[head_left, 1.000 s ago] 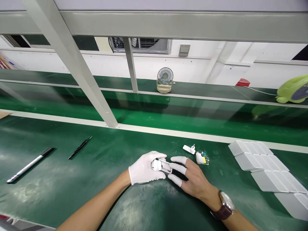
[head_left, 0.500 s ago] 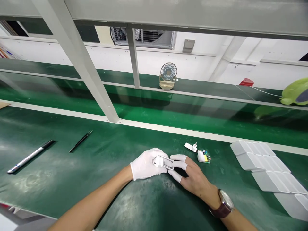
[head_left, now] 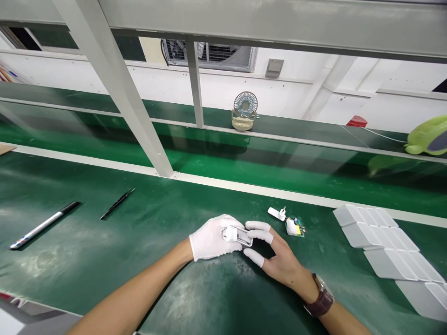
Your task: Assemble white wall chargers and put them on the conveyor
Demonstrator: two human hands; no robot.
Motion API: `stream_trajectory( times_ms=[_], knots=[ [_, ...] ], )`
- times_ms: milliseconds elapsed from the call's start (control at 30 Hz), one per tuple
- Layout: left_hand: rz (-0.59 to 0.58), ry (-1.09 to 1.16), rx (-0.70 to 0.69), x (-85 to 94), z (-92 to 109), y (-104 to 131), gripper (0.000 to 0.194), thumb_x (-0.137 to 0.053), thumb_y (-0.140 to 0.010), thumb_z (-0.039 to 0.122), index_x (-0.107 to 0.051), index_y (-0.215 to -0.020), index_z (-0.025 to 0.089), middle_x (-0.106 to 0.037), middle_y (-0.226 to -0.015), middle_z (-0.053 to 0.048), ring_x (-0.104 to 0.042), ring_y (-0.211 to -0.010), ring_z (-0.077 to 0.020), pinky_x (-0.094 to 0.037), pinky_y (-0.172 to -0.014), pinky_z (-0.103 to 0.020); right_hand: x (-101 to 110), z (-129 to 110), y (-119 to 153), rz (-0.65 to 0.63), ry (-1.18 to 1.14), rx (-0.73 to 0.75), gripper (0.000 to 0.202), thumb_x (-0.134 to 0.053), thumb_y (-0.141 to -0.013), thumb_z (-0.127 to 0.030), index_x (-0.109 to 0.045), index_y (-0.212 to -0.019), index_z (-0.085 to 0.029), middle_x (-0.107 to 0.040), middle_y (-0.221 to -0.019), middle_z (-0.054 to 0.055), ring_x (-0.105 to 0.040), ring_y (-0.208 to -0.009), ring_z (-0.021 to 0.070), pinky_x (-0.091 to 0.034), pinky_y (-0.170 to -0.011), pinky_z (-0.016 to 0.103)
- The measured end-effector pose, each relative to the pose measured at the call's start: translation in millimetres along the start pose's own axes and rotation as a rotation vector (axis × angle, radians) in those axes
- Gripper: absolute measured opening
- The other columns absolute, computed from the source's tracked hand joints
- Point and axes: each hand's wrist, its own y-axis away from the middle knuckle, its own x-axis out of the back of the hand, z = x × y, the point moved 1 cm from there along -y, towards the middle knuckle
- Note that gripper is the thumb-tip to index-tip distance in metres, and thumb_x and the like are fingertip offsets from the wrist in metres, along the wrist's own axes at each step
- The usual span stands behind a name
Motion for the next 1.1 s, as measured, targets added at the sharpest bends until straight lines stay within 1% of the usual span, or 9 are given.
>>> stream_trajectory(
  times_ms=[67, 167, 267, 467, 600, 767, 900, 1000, 1100],
  knots=[
    [0.002, 0.024, 0.002, -0.4, -2.2, 0.4, 0.037, -0.085, -0.069, 0.023, -0.074, -0.104, 0.019, -0.068, -0.108, -0.007, -0.073, -0.091, -0.0207, -0.061, -0.085, -0.034, 0.2, -1.3, -0.2, 0.001, 0.081, 0.042, 0.044, -0.066, -0.093, -0.02, -0.053, -0.135, -0.023, -0.057, -0.137, 0.014, -0.058, -0.126, 0.025, -0.053, -0.105, 0.045],
    [0.008, 0.062, -0.007, -1.0, -4.3, 0.6, 0.041, -0.086, -0.069, 0.025, -0.072, -0.106, 0.017, -0.069, -0.105, -0.008, -0.073, -0.089, -0.0209, -0.062, -0.081, -0.033, 1.0, -3.6, -2.1, -0.006, 0.202, 0.124, 0.051, -0.067, -0.093, -0.016, -0.051, -0.141, -0.023, -0.06, -0.133, 0.014, -0.059, -0.125, 0.0256, -0.054, -0.102, 0.045],
    [0.003, 0.07, -0.013, -1.0, -4.8, 0.3, 0.041, -0.087, -0.068, 0.026, -0.071, -0.105, 0.016, -0.07, -0.102, -0.007, -0.073, -0.087, -0.0207, -0.062, -0.08, -0.033, 2.6, -4.5, -3.8, -0.005, 0.268, 0.181, 0.055, -0.068, -0.091, -0.014, -0.05, -0.142, -0.023, -0.064, -0.129, 0.014, -0.061, -0.123, 0.0266, -0.056, -0.098, 0.045],
    [0.004, -0.016, -0.025, 0.8, -4.4, 0.5, 0.041, -0.085, -0.069, 0.026, -0.073, -0.107, 0.019, -0.069, -0.108, -0.007, -0.071, -0.095, -0.0216, -0.06, -0.085, -0.034, 4.9, -2.5, -1.3, 0.074, 0.212, 0.194, 0.057, -0.072, -0.088, -0.013, -0.051, -0.141, -0.022, -0.066, -0.125, 0.013, -0.065, -0.115, 0.0245, -0.058, -0.096, 0.042],
    [-0.003, -0.08, -0.034, 1.6, -4.1, 0.3, 0.033, -0.084, -0.071, 0.025, -0.074, -0.103, 0.021, -0.069, -0.105, -0.005, -0.071, -0.092, -0.0193, -0.059, -0.084, -0.031, 2.4, -3.3, -2.2, 0.04, 0.214, 0.203, 0.057, -0.07, -0.09, -0.012, -0.051, -0.143, -0.024, -0.067, -0.123, 0.012, -0.065, -0.116, 0.0234, -0.058, -0.095, 0.041],
    [-0.004, -0.068, -0.038, 1.9, -4.8, -0.6, 0.035, -0.085, -0.07, 0.028, -0.075, -0.103, 0.02, -0.069, -0.104, -0.005, -0.071, -0.09, -0.0189, -0.058, -0.081, -0.03, -3.1, -1.9, -2.3, 0.034, 0.227, 0.184, 0.057, -0.068, -0.091, -0.011, -0.051, -0.144, -0.025, -0.069, -0.118, 0.011, -0.066, -0.115, 0.0232, -0.06, -0.093, 0.04],
    [-0.003, -0.017, -0.036, 2.1, -1.9, -0.9, 0.037, -0.086, -0.07, 0.03, -0.075, -0.103, 0.018, -0.07, -0.104, -0.006, -0.071, -0.089, -0.0193, -0.059, -0.082, -0.031, -6.3, -0.2, 2.8, 0.073, 0.246, 0.161, 0.061, -0.068, -0.091, -0.013, -0.045, -0.147, -0.024, -0.067, -0.125, 0.012, -0.065, -0.116, 0.0226, -0.059, -0.097, 0.039],
    [-0.022, -0.059, -0.028, 2.3, 3.2, -1.5, 0.033, -0.084, -0.072, 0.028, -0.075, -0.103, 0.02, -0.071, -0.104, -0.005, -0.071, -0.091, -0.0201, -0.059, -0.084, -0.032, -8.7, -1.3, 4.3, 0.022, 0.283, 0.163, 0.058, -0.065, -0.094, -0.014, -0.047, -0.147, -0.025, -0.062, -0.134, 0.013, -0.062, -0.123, 0.0235, -0.057, -0.101, 0.04],
    [-0.062, -0.102, -0.028, 2.0, 5.9, -1.5, 0.023, -0.079, -0.076, 0.024, -0.076, -0.099, 0.021, -0.073, -0.102, -0.004, -0.071, -0.093, -0.0204, -0.058, -0.085, -0.033, -10.6, -1.7, 3.4, -0.025, 0.274, 0.199, 0.054, -0.061, -0.095, -0.011, -0.048, -0.146, -0.025, -0.056, -0.139, 0.015, -0.06, -0.125, 0.0237, -0.058, -0.099, 0.038]
  ],
)
